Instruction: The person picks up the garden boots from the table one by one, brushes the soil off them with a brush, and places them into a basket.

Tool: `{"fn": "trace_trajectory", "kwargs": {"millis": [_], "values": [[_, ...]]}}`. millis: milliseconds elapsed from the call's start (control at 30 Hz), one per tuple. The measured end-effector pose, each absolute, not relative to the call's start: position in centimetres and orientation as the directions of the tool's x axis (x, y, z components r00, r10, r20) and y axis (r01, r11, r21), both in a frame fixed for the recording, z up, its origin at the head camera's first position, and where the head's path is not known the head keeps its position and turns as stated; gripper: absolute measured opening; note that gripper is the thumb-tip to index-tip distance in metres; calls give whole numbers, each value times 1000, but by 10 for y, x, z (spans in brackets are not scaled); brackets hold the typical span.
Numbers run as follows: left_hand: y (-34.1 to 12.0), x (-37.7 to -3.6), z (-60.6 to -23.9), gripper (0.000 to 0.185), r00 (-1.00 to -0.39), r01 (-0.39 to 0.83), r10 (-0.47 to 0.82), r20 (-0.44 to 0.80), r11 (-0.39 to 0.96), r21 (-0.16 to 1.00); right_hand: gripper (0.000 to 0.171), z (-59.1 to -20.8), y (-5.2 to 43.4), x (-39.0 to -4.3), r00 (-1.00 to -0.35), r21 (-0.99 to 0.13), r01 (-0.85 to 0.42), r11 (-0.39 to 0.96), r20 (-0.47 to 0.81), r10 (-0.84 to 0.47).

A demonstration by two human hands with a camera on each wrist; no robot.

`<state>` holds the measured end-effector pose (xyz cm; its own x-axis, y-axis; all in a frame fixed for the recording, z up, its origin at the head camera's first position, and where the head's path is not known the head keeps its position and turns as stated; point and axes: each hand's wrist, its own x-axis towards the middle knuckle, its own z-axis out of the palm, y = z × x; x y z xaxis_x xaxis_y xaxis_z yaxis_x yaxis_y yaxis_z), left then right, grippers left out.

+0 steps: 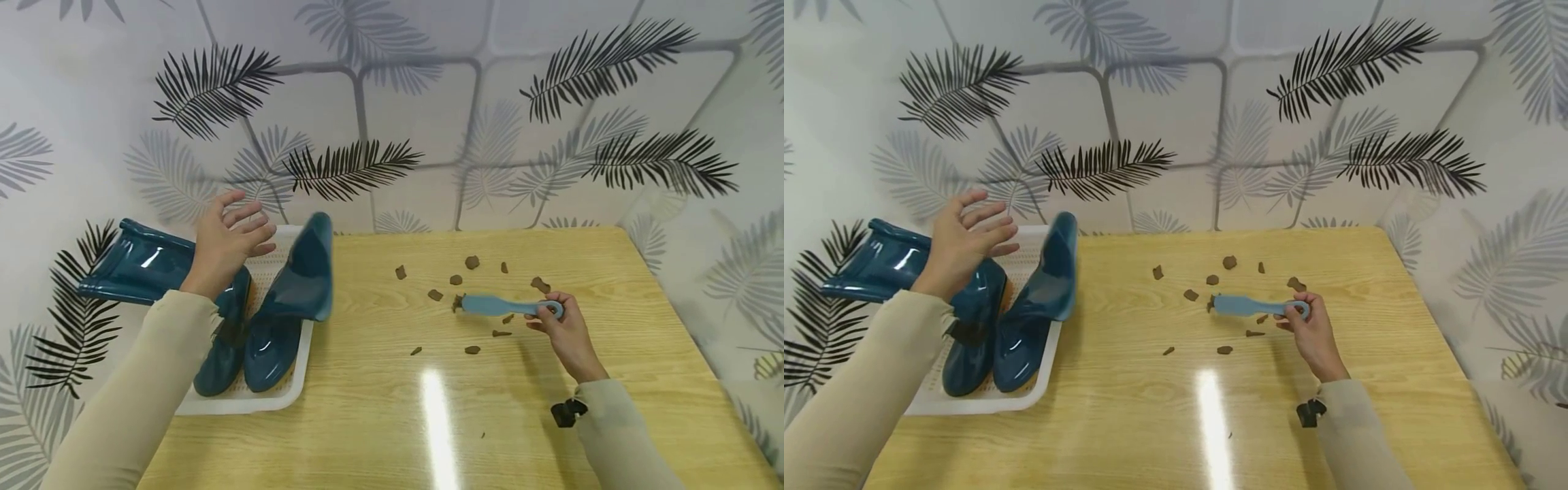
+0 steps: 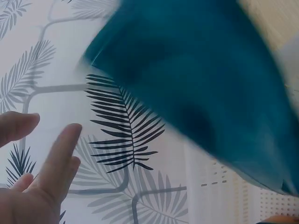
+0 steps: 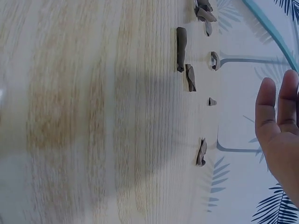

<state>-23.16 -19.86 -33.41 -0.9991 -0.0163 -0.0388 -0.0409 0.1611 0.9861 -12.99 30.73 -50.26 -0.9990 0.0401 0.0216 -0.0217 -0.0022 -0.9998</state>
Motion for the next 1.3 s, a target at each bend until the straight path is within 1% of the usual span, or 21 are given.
{"fn": "trace_trajectory", "kwargs": {"millis": [33,100,200,333,400,467,600,767,933,1033,1167,1300], "values": [[-199,-230,-335,79,-999,-43,-1,-43,168,985,20,-503,307,-130,-999,-1000,-15,12,16,44],[-200,-227,-336,78,-998,-41,39,-51,223,974,18,-502,307,-131,-998,-999,-9,48,12,62],[-203,-222,-338,75,-990,5,133,-48,376,926,17,-501,308,-134,-995,-994,-7,110,18,100],[-203,-215,-339,76,-965,97,252,-67,586,805,15,-497,313,-136,-988,-987,-2,163,27,151],[-200,-212,-340,77,-956,139,284,-76,664,734,14,-496,316,-135,-984,-983,3,182,29,173],[-197,-209,-341,79,-948,179,308,-75,716,675,15,-495,319,-135,-979,-975,0,222,45,197],[-191,-204,-343,82,-939,243,339,-48,757,607,21,-495,324,-132,-969,-930,-15,368,105,224],[-188,-198,-347,83,-933,281,358,-22,768,575,26,-498,327,-129,-956,-851,4,525,150,251],[-187,-194,-349,86,-937,270,348,-21,763,587,27,-500,329,-128,-941,-799,49,599,164,296],[-187,-192,-348,88,-942,257,334,-23,765,590,26,-502,331,-127,-936,-778,40,626,190,297],[-187,-190,-348,90,-945,257,327,-9,760,597,18,-508,334,-126,-934,-734,-38,678,267,236],[-187,-190,-349,91,-946,267,323,20,745,611,11,-513,339,-123,-926,-622,-181,762,369,81]]}}
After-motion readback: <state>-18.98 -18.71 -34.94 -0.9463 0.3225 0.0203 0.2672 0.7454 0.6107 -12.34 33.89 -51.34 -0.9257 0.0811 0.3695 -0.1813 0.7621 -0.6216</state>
